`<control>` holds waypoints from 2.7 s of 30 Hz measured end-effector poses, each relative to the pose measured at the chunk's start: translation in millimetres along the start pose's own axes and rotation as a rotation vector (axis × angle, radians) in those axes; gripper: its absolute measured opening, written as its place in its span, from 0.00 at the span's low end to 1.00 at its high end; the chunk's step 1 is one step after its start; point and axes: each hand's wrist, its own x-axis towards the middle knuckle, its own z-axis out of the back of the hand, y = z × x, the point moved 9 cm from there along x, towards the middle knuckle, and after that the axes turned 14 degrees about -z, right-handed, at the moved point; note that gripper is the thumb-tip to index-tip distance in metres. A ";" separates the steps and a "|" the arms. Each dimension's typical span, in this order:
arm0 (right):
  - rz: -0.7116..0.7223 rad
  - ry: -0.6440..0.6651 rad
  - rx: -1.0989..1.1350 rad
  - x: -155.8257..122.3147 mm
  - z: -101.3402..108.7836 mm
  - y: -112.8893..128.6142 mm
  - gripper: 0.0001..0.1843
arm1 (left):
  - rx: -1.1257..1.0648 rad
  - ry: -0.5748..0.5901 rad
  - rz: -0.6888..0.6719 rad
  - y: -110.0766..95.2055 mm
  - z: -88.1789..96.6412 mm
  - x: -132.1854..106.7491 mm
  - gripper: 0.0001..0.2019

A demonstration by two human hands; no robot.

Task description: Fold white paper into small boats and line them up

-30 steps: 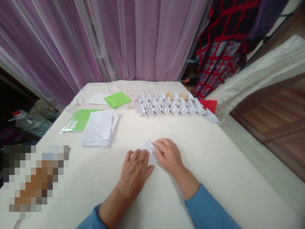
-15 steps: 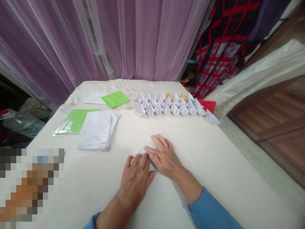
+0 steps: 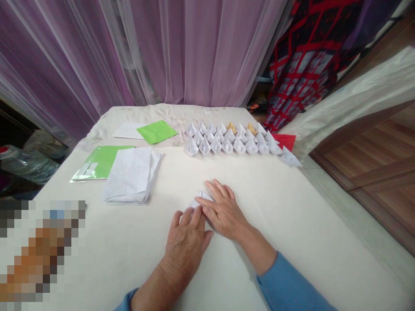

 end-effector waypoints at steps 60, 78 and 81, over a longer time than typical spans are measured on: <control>-0.097 0.050 -0.088 -2.1 0.7 -18.3 0.21 | 0.037 -0.034 -0.024 -1.2 0.9 -1.7 0.20; -0.085 0.013 -0.130 3.1 -2.0 -15.4 0.22 | 0.041 -0.036 -0.016 -0.6 2.4 0.4 0.20; -0.046 0.034 -0.108 1.3 -3.0 -12.2 0.21 | 0.042 -0.033 -0.015 0.0 2.0 0.1 0.20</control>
